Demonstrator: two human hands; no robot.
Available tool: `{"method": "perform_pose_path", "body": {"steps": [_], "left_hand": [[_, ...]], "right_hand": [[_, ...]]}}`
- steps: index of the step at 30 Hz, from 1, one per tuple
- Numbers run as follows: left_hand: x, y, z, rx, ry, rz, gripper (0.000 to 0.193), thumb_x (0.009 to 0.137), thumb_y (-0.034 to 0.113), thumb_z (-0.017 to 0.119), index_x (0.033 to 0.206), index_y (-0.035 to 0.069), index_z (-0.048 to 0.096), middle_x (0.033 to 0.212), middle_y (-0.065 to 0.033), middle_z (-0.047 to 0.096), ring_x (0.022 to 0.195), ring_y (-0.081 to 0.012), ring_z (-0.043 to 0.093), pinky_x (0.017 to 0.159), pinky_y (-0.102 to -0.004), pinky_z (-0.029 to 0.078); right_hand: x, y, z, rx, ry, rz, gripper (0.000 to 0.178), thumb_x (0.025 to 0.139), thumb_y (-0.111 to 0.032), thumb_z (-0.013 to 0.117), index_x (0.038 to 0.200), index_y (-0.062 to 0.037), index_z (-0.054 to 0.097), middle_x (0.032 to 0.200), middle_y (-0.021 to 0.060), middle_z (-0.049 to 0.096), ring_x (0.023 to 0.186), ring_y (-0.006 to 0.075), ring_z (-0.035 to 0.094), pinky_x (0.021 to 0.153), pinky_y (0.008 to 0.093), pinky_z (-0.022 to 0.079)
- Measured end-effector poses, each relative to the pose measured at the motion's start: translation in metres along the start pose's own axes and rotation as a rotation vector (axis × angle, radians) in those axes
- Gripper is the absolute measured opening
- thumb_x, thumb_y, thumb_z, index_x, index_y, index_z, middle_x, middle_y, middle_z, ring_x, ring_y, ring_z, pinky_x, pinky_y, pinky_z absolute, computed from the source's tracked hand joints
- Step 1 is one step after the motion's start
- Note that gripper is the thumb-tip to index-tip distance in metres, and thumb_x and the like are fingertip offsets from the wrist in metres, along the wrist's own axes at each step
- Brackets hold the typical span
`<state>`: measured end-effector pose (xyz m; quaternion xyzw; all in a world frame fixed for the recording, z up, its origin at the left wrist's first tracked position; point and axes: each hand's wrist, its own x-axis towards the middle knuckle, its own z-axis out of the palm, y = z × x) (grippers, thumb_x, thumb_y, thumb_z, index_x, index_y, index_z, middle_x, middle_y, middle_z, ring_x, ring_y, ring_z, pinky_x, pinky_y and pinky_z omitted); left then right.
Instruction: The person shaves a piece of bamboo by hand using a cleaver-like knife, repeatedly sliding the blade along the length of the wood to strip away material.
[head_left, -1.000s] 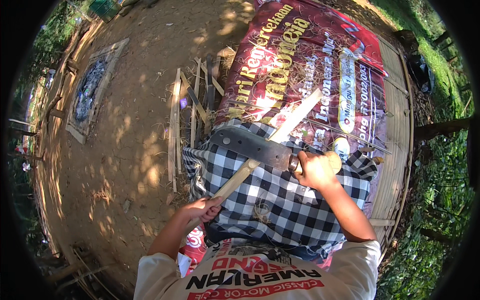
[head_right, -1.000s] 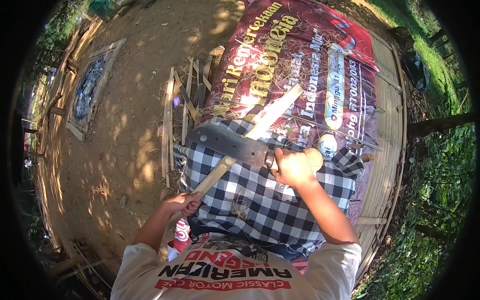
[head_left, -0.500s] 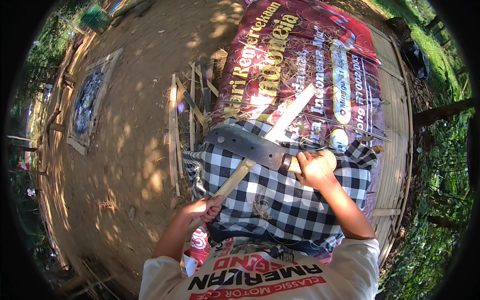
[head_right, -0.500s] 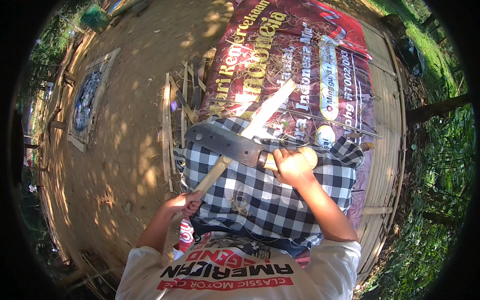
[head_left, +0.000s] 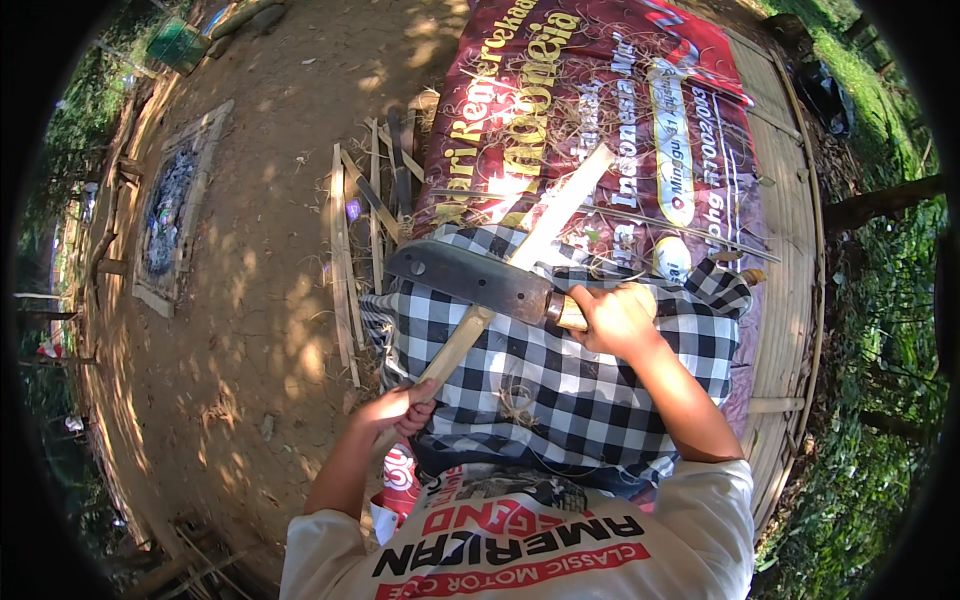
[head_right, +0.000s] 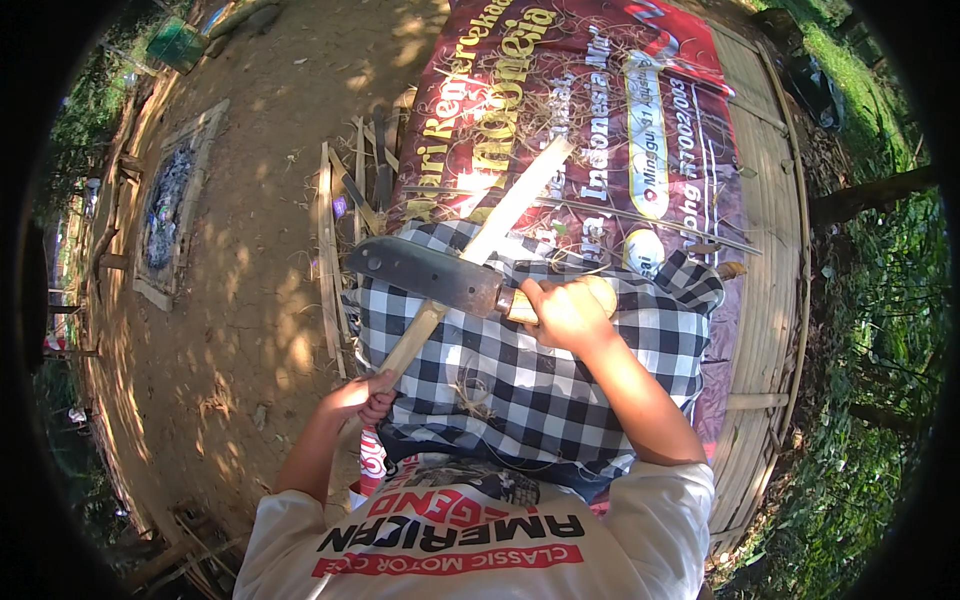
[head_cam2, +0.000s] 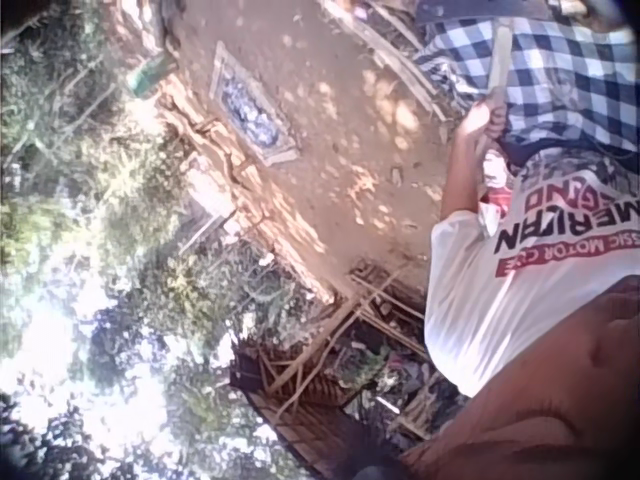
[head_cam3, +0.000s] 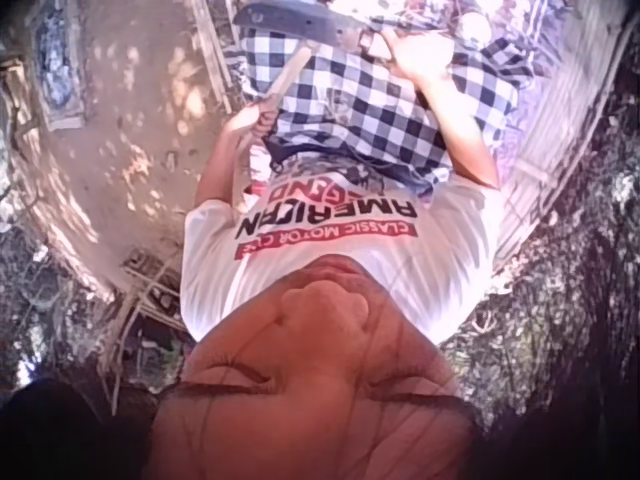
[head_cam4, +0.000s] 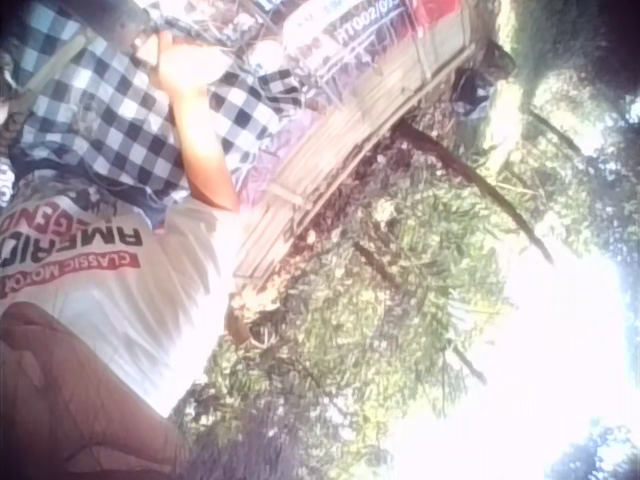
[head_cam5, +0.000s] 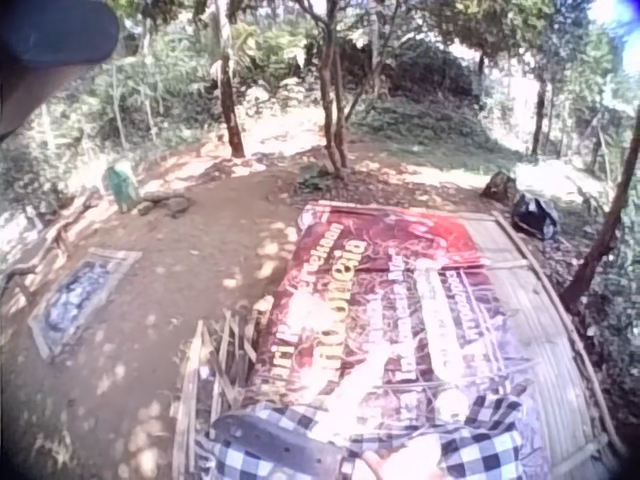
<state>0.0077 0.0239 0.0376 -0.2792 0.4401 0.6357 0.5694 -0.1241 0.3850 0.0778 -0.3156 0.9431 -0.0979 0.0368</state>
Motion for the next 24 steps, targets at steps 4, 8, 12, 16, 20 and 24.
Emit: {"method": "perform_pose_path", "body": {"steps": [4,8,12,16,20,24], "left_hand": [[0.0,0.0,-0.002,0.017,-0.003,-0.006,0.056,0.093,0.06,0.042,0.061,0.016,0.031,0.052,0.0083,0.023,0.04,-0.0044,0.018,0.038,-0.0223,0.013],[0.0,-0.002,-0.004,0.008,-0.018,0.017,0.055,0.093,0.06,0.044,0.061,0.017,0.03,0.052,0.0086,0.022,0.04,-0.0043,0.018,0.037,-0.0225,0.013],[0.0,0.0,-0.001,0.008,-0.031,0.031,0.055,0.093,0.059,0.045,0.061,0.017,0.029,0.052,0.0086,0.022,0.04,-0.0043,0.019,0.037,-0.0227,0.013],[0.0,0.001,0.0,0.008,-0.007,0.007,0.055,0.093,0.058,0.044,0.061,0.017,0.029,0.051,0.0085,0.022,0.04,-0.0044,0.019,0.037,-0.0225,0.013],[0.003,0.0,-0.003,0.008,-0.018,0.005,0.055,0.093,0.059,0.045,0.061,0.017,0.03,0.051,0.008,0.024,0.04,-0.0045,0.019,0.037,-0.0226,0.013],[0.003,-0.001,-0.005,0.006,0.007,-0.003,0.054,0.092,0.059,0.047,0.062,0.017,0.031,0.051,0.0076,0.024,0.04,-0.0047,0.02,0.037,-0.0227,0.013]], "right_hand": [[0.003,0.002,-0.013,0.034,-0.115,0.041,0.056,0.061,-0.044,0.079,0.101,-0.0134,0.057,0.067,0.0084,0.066,0.058,0.0276,0.064,0.053,0.0377,0.048],[0.002,0.003,-0.014,0.071,-0.124,0.025,0.056,0.06,-0.043,0.08,0.102,-0.0132,0.057,0.069,0.0092,0.066,0.06,0.0272,0.065,0.054,0.0377,0.048],[-0.002,0.008,0.018,0.012,0.055,-0.032,0.038,0.065,-0.028,0.073,0.094,-0.0104,0.056,0.069,0.0094,0.065,0.059,0.0266,0.064,0.054,0.0372,0.048],[0.001,0.002,0.023,-0.036,0.076,-0.03,0.027,0.068,-0.016,0.066,0.09,-0.007,0.054,0.068,0.0113,0.064,0.056,0.0261,0.065,0.053,0.0372,0.05],[0.008,-0.004,0.018,-0.015,0.007,0.02,0.028,0.065,-0.021,0.068,0.088,-0.009,0.055,0.062,0.009,0.062,0.053,0.0262,0.063,0.05,0.0396,0.047],[0.02,-0.026,0.002,-0.055,-0.088,0.029,0.029,0.063,-0.025,0.069,0.085,-0.0097,0.056,0.056,0.0065,0.061,0.047,0.0271,0.061,0.046,0.0432,0.045]]}}
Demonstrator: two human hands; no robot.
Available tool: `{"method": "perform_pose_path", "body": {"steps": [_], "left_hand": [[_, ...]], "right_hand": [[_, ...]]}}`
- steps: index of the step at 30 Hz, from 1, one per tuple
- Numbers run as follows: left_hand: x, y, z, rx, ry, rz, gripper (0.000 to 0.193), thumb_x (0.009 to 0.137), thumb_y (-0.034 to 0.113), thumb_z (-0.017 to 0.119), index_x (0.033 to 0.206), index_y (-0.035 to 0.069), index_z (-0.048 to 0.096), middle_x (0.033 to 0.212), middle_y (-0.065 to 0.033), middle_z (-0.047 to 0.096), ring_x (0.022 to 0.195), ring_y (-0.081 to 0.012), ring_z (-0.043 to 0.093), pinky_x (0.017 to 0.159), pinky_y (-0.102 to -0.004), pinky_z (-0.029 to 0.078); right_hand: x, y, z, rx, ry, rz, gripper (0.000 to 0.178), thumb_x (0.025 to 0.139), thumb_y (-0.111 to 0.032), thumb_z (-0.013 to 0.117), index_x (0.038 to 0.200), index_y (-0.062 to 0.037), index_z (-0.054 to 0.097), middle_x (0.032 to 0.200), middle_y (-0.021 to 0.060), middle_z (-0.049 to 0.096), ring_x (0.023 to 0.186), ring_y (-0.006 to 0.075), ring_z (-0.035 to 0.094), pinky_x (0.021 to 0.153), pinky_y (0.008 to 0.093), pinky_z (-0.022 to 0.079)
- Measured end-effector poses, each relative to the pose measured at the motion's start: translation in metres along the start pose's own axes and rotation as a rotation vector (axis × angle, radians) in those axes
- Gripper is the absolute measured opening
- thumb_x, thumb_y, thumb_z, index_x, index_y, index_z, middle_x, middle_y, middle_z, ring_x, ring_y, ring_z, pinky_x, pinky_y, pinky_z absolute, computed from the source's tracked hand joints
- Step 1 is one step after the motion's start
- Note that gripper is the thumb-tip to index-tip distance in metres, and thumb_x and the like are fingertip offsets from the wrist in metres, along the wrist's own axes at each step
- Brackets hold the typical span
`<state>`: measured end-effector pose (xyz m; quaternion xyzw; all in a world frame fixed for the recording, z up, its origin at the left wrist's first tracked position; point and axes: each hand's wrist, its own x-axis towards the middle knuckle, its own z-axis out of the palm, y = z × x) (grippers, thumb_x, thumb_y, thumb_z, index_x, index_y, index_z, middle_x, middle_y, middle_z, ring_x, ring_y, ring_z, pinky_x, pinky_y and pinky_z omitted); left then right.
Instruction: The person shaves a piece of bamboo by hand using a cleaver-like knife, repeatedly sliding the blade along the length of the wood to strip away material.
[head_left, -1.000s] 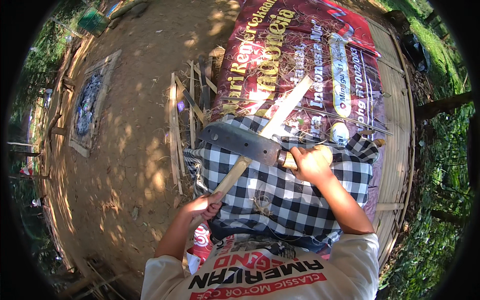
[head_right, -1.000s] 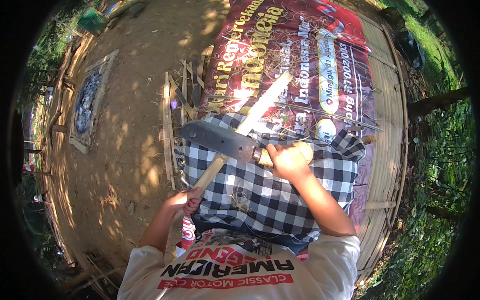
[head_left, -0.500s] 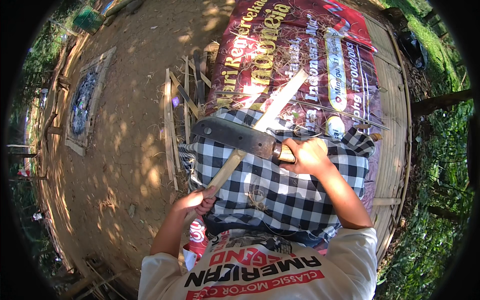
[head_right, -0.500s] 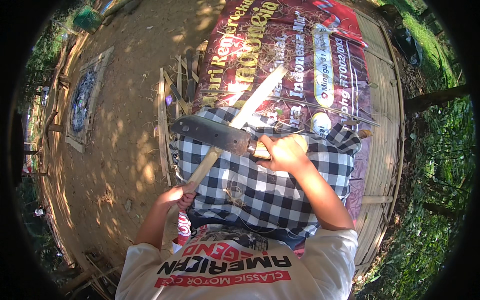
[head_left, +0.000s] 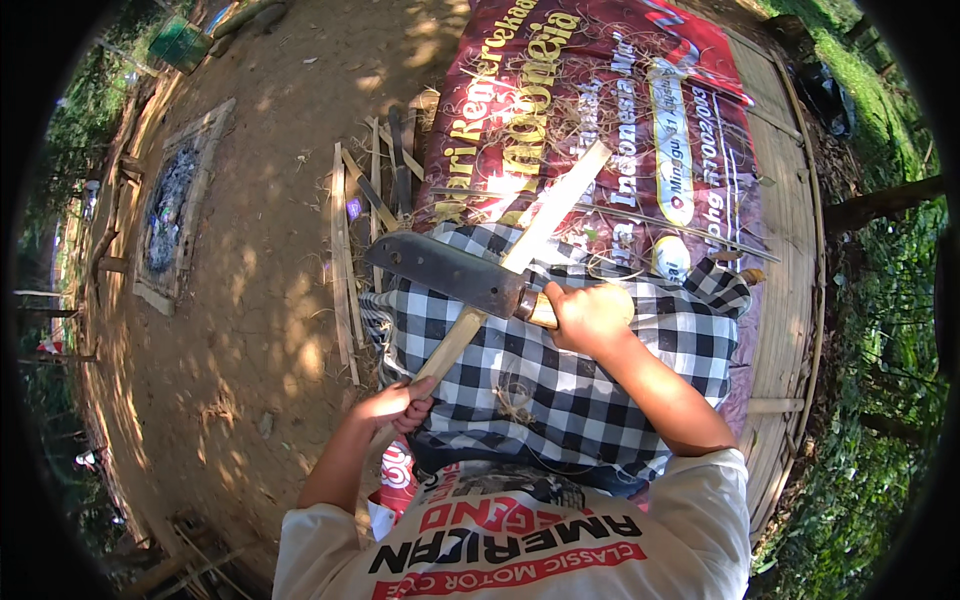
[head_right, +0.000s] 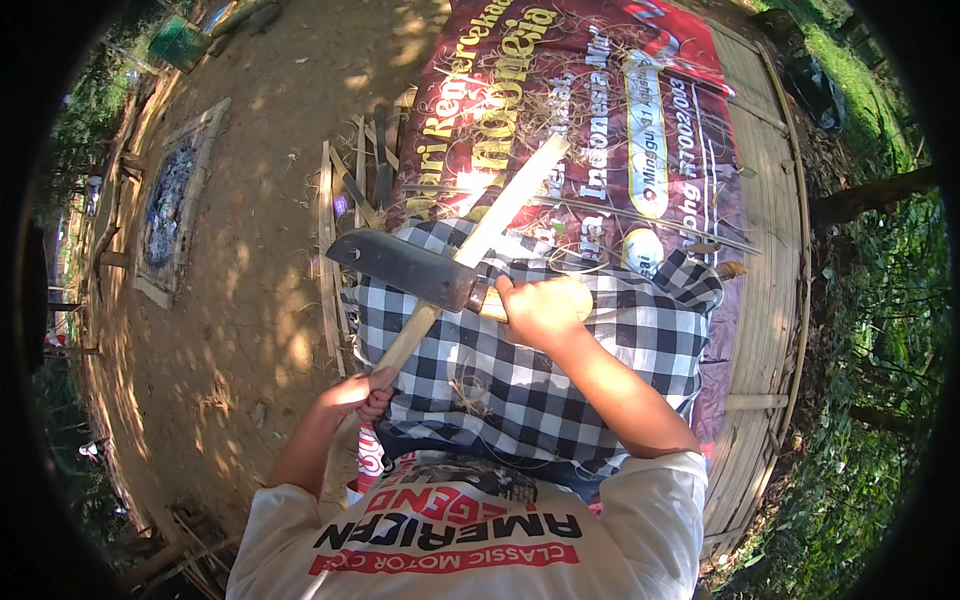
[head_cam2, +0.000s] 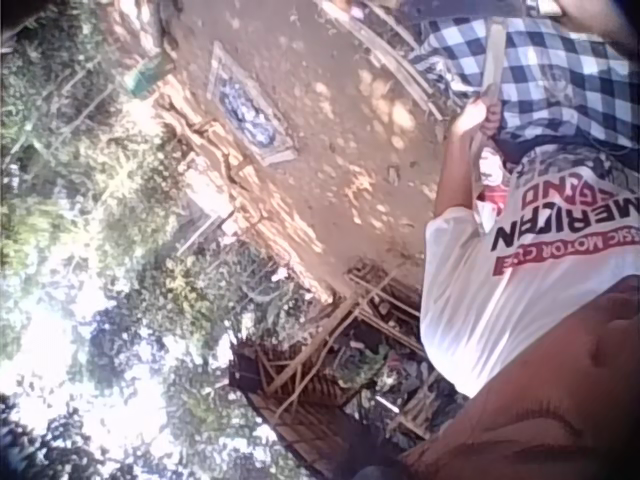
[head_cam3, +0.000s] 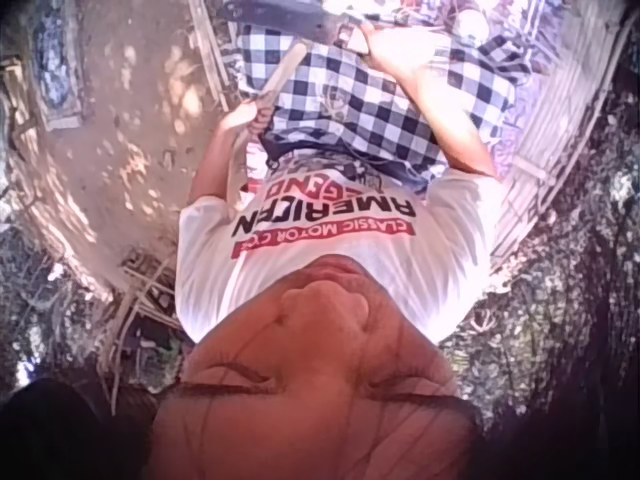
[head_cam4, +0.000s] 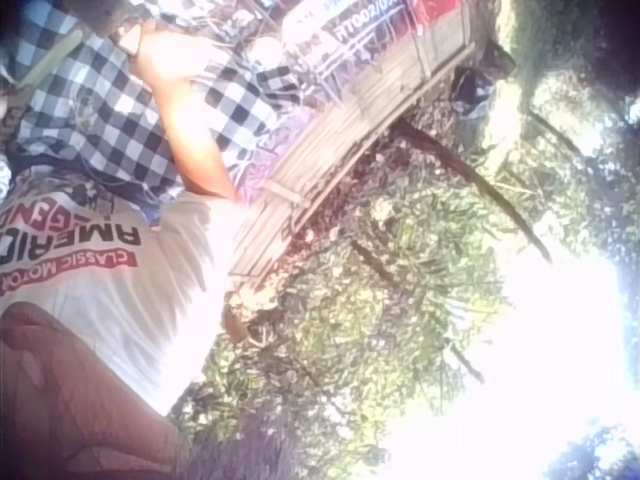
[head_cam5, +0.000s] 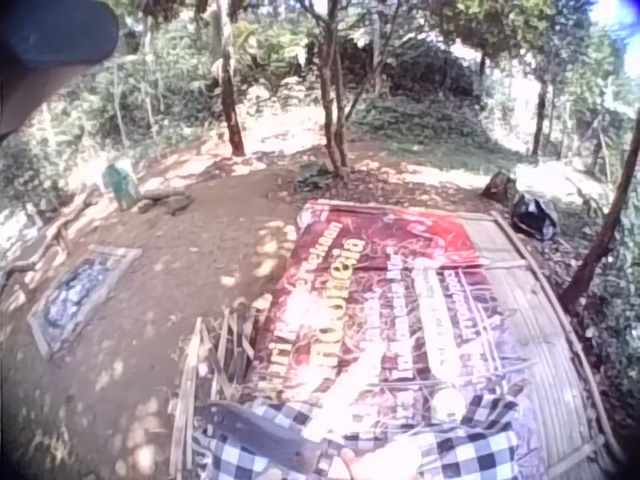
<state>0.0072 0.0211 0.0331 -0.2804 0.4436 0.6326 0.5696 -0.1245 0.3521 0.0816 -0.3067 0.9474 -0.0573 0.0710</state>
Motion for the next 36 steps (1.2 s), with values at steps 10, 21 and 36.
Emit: {"method": "perform_pose_path", "body": {"steps": [10,21,36], "left_hand": [[-0.002,0.005,0.004,0.009,-0.009,0.001,0.053,0.091,0.058,0.05,0.063,0.017,0.031,0.052,0.0091,0.025,0.04,-0.0036,0.021,0.037,-0.0221,0.014],[-0.001,-0.001,0.0,0.031,0.009,0.047,0.052,0.095,0.055,0.045,0.063,0.017,0.031,0.052,0.0085,0.024,0.041,-0.0045,0.02,0.039,-0.0227,0.014],[0.003,0.007,-0.004,0.026,-0.064,-0.043,0.054,0.095,0.056,0.044,0.06,0.018,0.029,0.051,0.0094,0.022,0.041,-0.0041,0.019,0.039,-0.0224,0.012]], "right_hand": [[-0.001,0.054,0.016,0.021,0.047,-0.022,0.026,0.061,-0.014,0.067,0.082,-0.0047,0.054,0.067,0.013,0.063,0.059,0.0274,0.065,0.055,0.0374,0.052],[0.004,0.036,0.013,0.024,0.08,0.036,0.025,0.064,-0.022,0.067,0.082,-0.0084,0.056,0.067,0.011,0.064,0.058,0.0293,0.064,0.055,0.0423,0.049],[-0.01,0.077,-0.017,0.829,-0.188,0.103,0.062,0.062,0.001,0.062,0.114,-0.007,0.029,0.067,0.021,0.057,0.068,0.0416,0.059,0.064,0.0443,0.045]]}}
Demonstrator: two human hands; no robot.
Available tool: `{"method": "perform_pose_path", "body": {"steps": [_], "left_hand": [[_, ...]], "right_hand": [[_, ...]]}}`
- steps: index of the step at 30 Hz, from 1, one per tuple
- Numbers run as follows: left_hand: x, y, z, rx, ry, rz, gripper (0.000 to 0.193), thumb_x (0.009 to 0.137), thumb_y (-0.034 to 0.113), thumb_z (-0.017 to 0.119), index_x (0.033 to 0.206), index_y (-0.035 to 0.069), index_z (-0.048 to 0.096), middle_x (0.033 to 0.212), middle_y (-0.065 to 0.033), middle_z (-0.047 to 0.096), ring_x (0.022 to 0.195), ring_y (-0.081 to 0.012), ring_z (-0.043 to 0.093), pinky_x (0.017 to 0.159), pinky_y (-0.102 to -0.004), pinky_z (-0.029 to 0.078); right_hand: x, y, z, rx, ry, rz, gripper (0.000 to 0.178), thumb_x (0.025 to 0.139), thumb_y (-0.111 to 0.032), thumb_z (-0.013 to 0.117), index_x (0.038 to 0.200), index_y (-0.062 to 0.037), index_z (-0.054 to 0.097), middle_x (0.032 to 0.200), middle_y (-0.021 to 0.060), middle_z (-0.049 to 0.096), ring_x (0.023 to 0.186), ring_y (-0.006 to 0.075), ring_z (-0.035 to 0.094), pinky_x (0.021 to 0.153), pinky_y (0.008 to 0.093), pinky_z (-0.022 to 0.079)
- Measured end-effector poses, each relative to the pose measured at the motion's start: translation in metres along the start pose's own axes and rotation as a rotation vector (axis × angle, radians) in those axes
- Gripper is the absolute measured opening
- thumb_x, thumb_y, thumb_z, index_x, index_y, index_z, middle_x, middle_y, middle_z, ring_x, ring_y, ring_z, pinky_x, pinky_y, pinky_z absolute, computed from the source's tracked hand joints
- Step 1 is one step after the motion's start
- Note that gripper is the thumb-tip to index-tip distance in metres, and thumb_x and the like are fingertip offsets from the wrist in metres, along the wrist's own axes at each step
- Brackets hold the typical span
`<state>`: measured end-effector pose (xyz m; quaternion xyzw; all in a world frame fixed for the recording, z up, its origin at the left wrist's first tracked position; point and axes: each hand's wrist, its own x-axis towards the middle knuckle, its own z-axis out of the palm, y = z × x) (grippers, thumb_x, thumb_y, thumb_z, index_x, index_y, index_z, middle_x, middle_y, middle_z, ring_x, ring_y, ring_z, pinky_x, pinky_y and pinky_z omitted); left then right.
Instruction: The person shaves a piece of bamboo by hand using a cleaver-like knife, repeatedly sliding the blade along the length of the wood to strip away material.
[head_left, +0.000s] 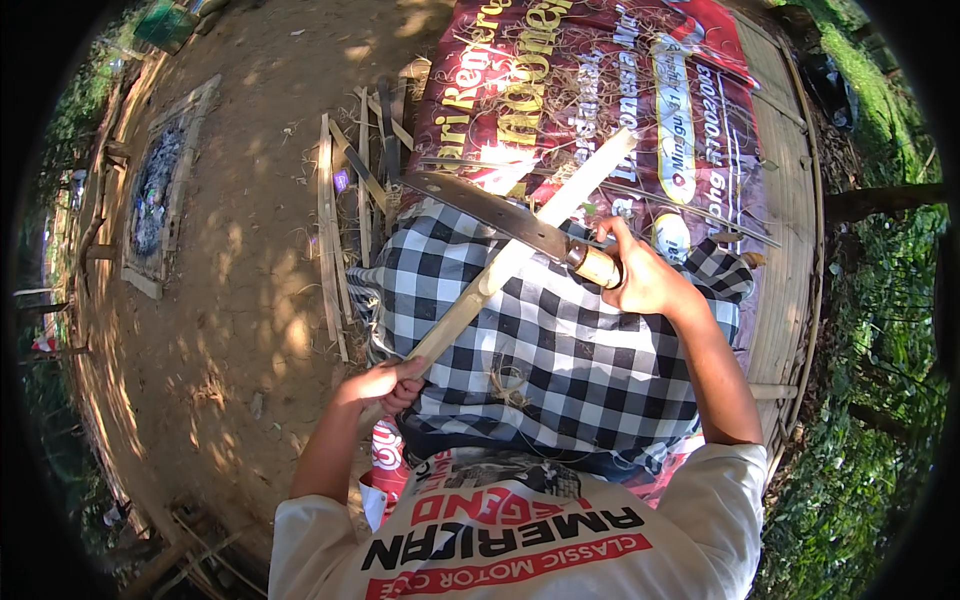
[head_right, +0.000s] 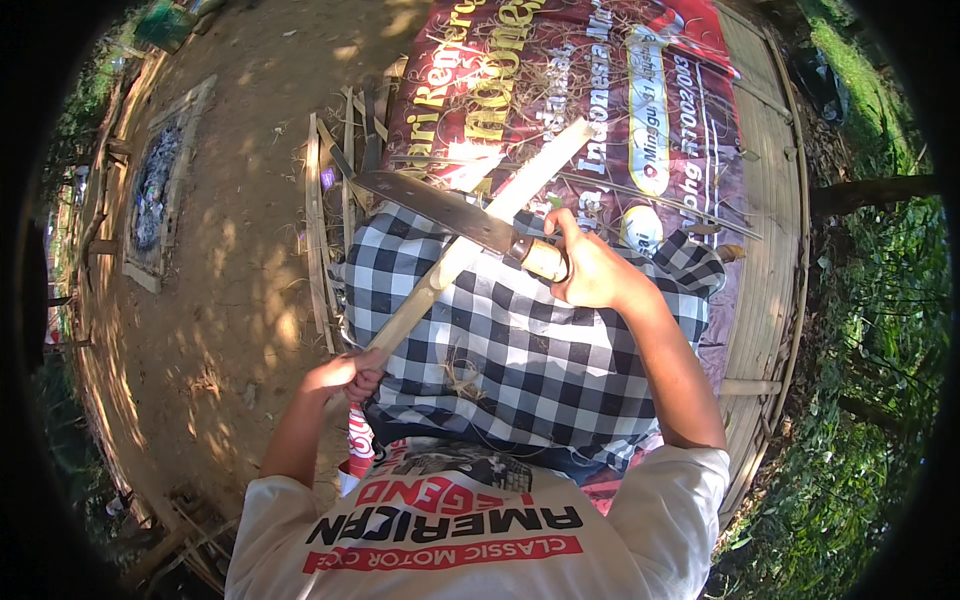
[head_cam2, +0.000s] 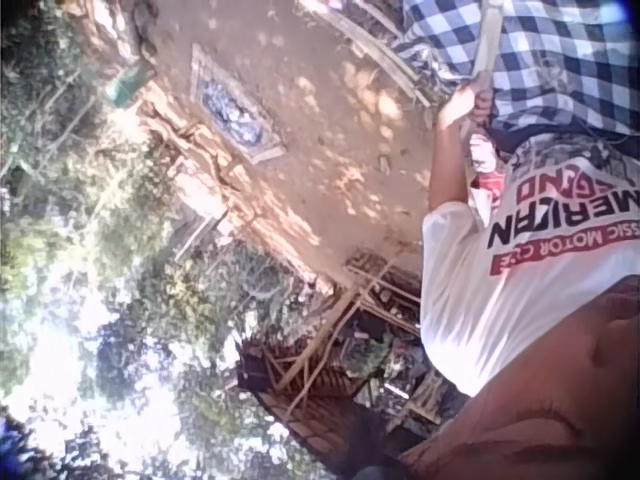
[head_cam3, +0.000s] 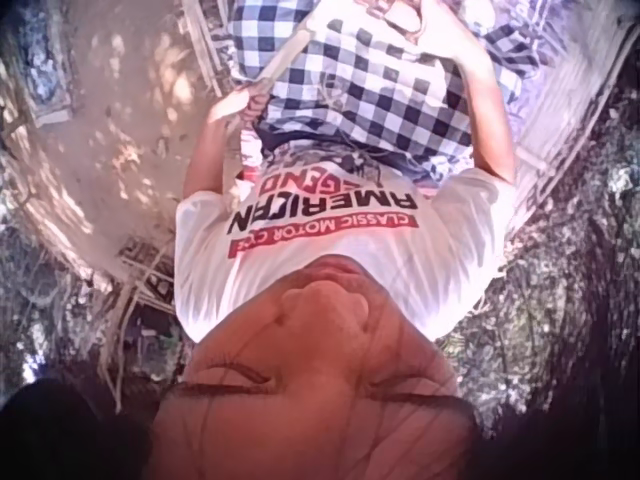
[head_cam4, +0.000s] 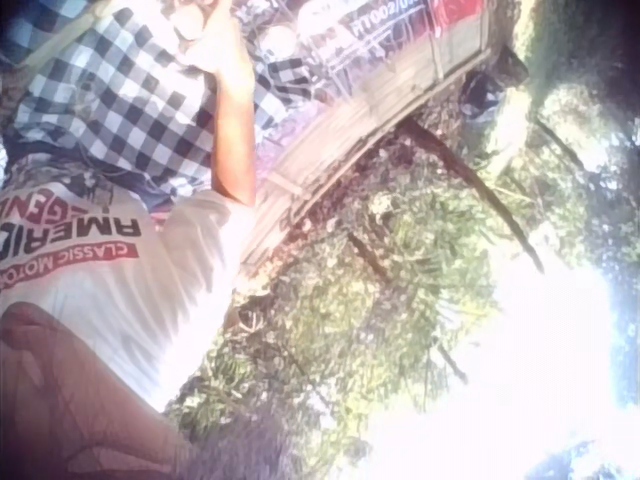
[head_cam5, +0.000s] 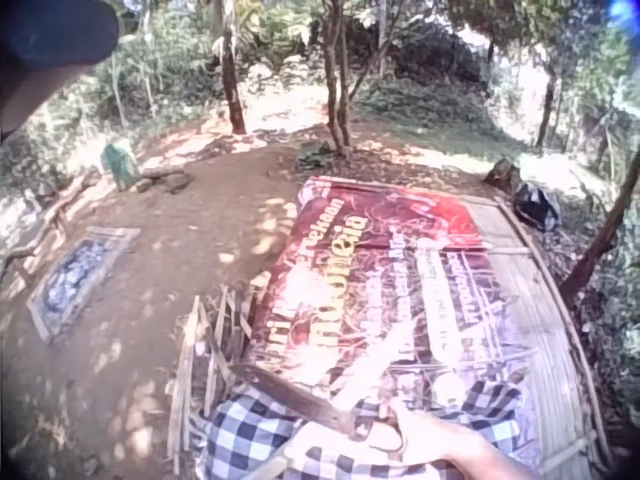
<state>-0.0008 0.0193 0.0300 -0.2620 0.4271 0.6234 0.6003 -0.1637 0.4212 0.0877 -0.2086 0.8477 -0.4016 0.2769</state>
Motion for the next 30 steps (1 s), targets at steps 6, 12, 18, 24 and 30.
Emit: {"method": "perform_pose_path", "body": {"steps": [6,12,18,24,30], "left_hand": [[-0.004,0.003,0.003,0.014,0.023,-0.034,0.054,0.095,0.057,0.041,0.06,0.018,0.028,0.052,0.0094,0.021,0.041,-0.0043,0.018,0.038,-0.0226,0.012],[-0.002,0.003,-0.001,-0.002,-0.038,-0.039,0.054,0.095,0.058,0.039,0.061,0.017,0.029,0.053,0.009,0.021,0.042,-0.0047,0.017,0.039,-0.0226,0.013],[-0.003,0.002,0.002,-0.004,-0.013,-0.03,0.055,0.095,0.059,0.04,0.061,0.017,0.028,0.053,0.0089,0.021,0.042,-0.0047,0.017,0.039,-0.0225,0.013],[0.0,-0.003,-0.003,-0.028,-0.029,-0.01,0.056,0.093,0.061,0.042,0.061,0.018,0.028,0.053,0.009,0.021,0.042,-0.0045,0.017,0.038,-0.0226,0.013],[0.0,0.0,-0.002,-0.015,-0.027,-0.006,0.056,0.093,0.061,0.042,0.061,0.017,0.028,0.052,0.0085,0.02,0.04,-0.0052,0.018,0.038,-0.0233,0.013]], "right_hand": [[0.001,-0.006,0.001,0.033,-0.004,0.025,0.063,0.062,0.001,0.064,0.114,-0.007,0.029,0.071,0.0198,0.06,0.069,0.0386,0.061,0.066,0.0413,0.046],[0.001,-0.007,0.007,-0.034,0.033,0.037,0.061,0.062,0.0,0.064,0.114,-0.006,0.032,0.071,0.0214,0.06,0.073,0.0418,0.061,0.067,0.0429,0.047],[0.004,-0.022,0.012,-0.062,0.046,0.032,0.059,0.064,0.001,0.062,0.114,-0.0051,0.033,0.073,0.0214,0.061,0.074,0.0419,0.061,0.066,0.0424,0.046],[0.007,-0.028,0.018,-0.048,0.054,0.031,0.06,0.065,0.0,0.063,0.117,-0.0043,0.033,0.072,0.022,0.062,0.074,0.0423,0.061,0.067,0.0424,0.047],[0.009,-0.033,0.033,-0.173,0.118,-0.055,0.058,0.067,-0.008,0.066,0.119,-0.0045,0.042,0.076,0.0244,0.063,0.078,0.0426,0.063,0.069,0.0468,0.05]]}}
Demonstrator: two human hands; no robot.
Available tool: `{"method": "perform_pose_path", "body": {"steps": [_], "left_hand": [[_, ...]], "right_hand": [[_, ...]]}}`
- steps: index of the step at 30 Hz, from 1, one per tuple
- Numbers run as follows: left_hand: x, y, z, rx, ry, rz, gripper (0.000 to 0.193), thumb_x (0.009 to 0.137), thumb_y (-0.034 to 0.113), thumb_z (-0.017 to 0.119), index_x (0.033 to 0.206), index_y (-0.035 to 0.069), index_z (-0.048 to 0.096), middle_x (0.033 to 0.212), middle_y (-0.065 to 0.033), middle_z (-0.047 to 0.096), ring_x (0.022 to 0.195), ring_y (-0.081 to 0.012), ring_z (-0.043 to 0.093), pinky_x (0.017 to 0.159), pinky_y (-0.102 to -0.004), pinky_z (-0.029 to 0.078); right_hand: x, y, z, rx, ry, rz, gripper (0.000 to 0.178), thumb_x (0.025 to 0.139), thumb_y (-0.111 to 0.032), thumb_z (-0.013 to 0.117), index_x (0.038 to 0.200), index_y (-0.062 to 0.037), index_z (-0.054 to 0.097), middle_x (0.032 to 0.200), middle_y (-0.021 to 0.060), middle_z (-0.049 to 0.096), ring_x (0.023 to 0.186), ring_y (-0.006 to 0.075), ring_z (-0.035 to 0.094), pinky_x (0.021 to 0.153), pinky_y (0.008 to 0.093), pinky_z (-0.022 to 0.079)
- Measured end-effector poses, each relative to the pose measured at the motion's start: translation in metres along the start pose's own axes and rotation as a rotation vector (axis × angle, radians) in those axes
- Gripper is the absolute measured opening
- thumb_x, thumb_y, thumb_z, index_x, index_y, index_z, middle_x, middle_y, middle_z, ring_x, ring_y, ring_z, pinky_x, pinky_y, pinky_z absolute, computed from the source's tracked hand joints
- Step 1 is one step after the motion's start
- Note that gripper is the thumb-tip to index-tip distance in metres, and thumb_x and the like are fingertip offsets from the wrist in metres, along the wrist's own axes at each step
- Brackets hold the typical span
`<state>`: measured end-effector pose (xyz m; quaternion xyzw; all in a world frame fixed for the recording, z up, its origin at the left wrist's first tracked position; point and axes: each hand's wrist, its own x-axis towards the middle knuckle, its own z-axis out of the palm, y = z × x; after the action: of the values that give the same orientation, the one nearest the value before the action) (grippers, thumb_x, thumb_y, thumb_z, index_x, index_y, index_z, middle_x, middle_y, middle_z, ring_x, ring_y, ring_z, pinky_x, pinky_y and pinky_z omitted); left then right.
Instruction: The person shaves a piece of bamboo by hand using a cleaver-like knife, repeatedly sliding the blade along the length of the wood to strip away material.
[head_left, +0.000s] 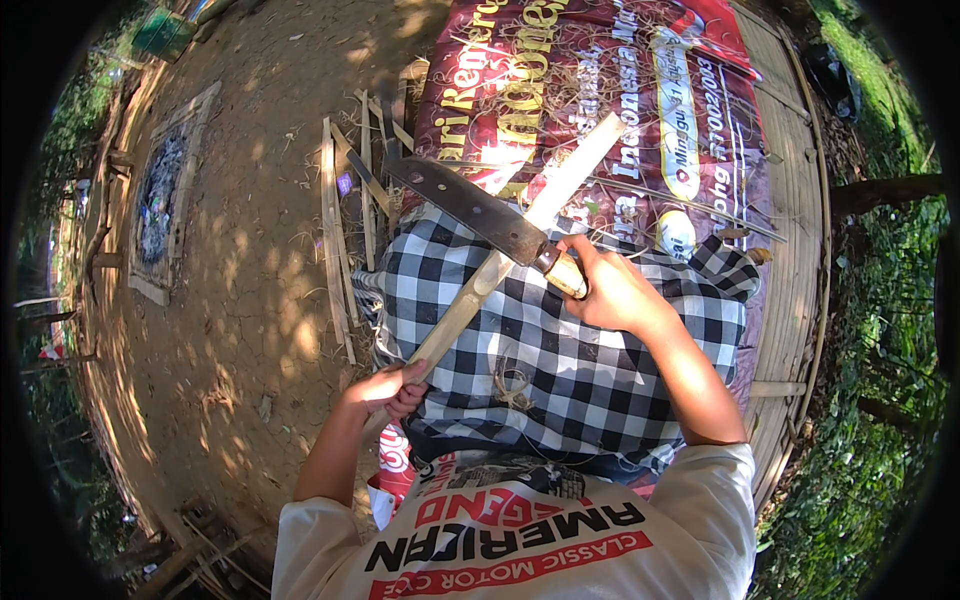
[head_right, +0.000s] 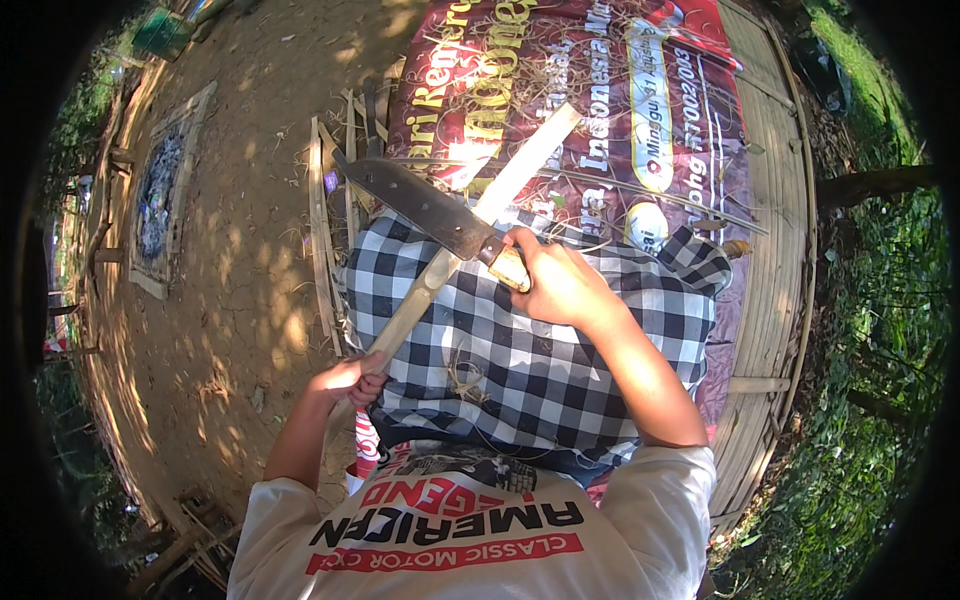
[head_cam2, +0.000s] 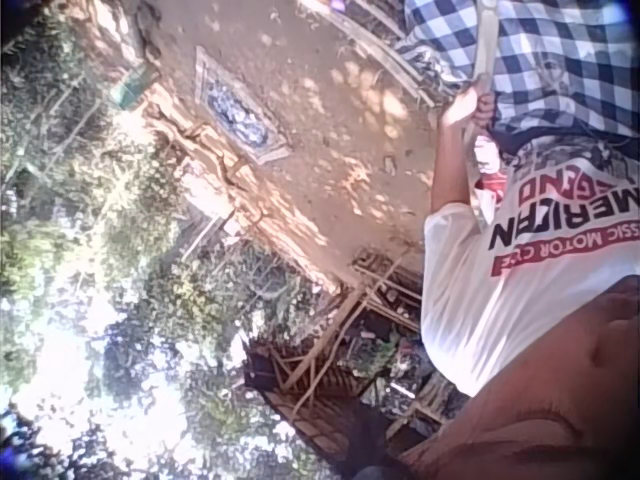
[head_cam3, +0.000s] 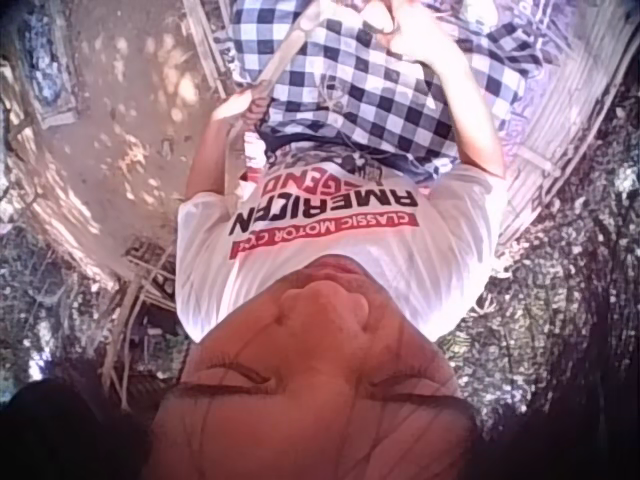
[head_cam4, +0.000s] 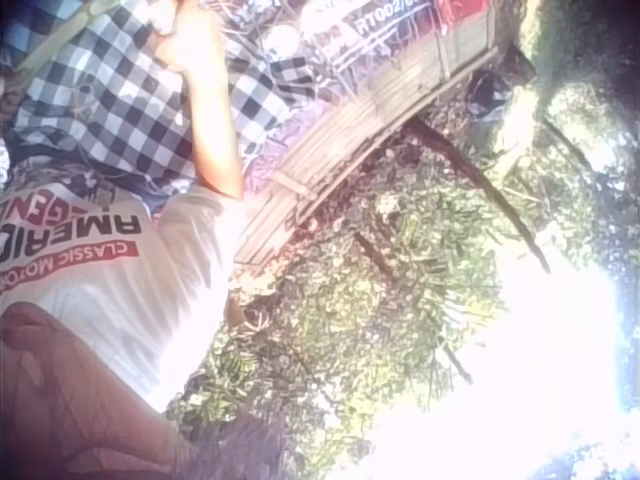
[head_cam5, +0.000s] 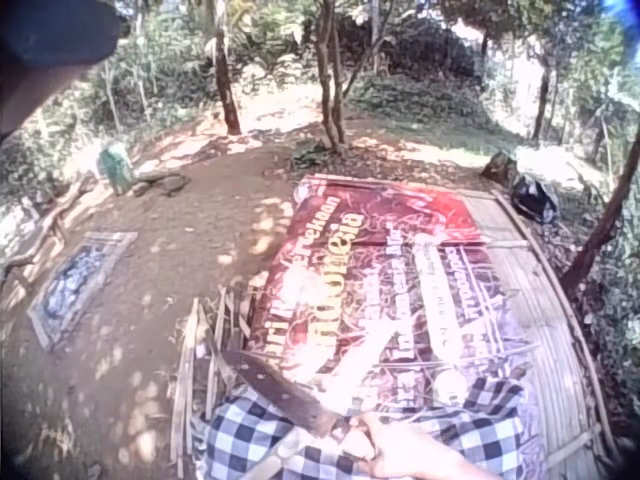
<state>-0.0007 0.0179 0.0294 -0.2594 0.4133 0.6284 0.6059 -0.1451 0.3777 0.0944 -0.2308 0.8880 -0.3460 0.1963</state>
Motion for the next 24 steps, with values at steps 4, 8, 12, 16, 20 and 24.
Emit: {"method": "perform_pose_path", "body": {"steps": [4,8,12,16,20,24], "left_hand": [[-0.001,0.0,0.001,-0.009,0.027,-0.003,0.055,0.092,0.061,0.044,0.062,0.017,0.03,0.052,0.0083,0.021,0.04,-0.0052,0.018,0.038,-0.0233,0.013],[-0.006,0.002,0.007,0.013,0.05,0.014,0.056,0.092,0.062,0.044,0.061,0.017,0.03,0.053,0.0084,0.022,0.042,-0.0044,0.019,0.039,-0.0222,0.013],[-0.003,-0.003,0.003,0.062,0.079,0.021,0.056,0.092,0.061,0.044,0.061,0.017,0.029,0.053,0.0084,0.022,0.043,-0.0041,0.019,0.039,-0.0219,0.013],[-0.003,0.01,0.008,0.073,0.06,0.014,0.055,0.093,0.058,0.046,0.061,0.017,0.029,0.053,0.008,0.024,0.042,-0.0047,0.02,0.039,-0.022,0.014],[-0.004,0.005,0.005,0.04,0.087,-0.036,0.055,0.091,0.06,0.047,0.062,0.017,0.03,0.052,0.008,0.025,0.041,-0.005,0.02,0.039,-0.0225,0.015],[-0.004,0.004,0.007,0.026,0.121,-0.04,0.057,0.091,0.062,0.046,0.061,0.017,0.028,0.051,0.0085,0.023,0.04,-0.0047,0.02,0.038,-0.0229,0.014]], "right_hand": [[0.002,-0.018,0.01,-0.268,-0.046,0.074,0.05,0.067,-0.011,0.068,0.114,-0.0052,0.051,0.071,0.0228,0.064,0.069,0.0406,0.064,0.065,0.0497,0.051],[0.002,0.01,0.004,-0.529,-0.003,0.045,0.036,0.068,-0.016,0.066,0.102,-0.0087,0.058,0.073,0.0168,0.066,0.067,0.0348,0.066,0.061,0.0457,0.051],[-0.01,0.06,-0.032,-0.51,0.239,0.215,0.035,0.067,-0.013,0.065,0.1,-0.0055,0.058,0.075,0.021,0.064,0.072,0.0398,0.063,0.064,0.0484,0.05],[-0.018,0.06,-0.055,-0.379,0.308,0.247,0.041,0.064,-0.011,0.064,0.103,-0.0004,0.055,0.078,0.0232,0.064,0.075,0.0426,0.062,0.068,0.0493,0.05],[-0.01,0.026,-0.026,-0.347,-0.005,0.172,0.042,0.061,-0.011,0.064,0.101,-0.0014,0.055,0.078,0.0223,0.064,0.075,0.043,0.061,0.067,0.0492,0.05],[0.007,0.005,0.02,-0.326,-0.151,-0.124,0.038,0.061,-0.012,0.065,0.096,-0.003,0.055,0.073,0.0182,0.064,0.071,0.0383,0.064,0.065,0.0481,0.05]]}}
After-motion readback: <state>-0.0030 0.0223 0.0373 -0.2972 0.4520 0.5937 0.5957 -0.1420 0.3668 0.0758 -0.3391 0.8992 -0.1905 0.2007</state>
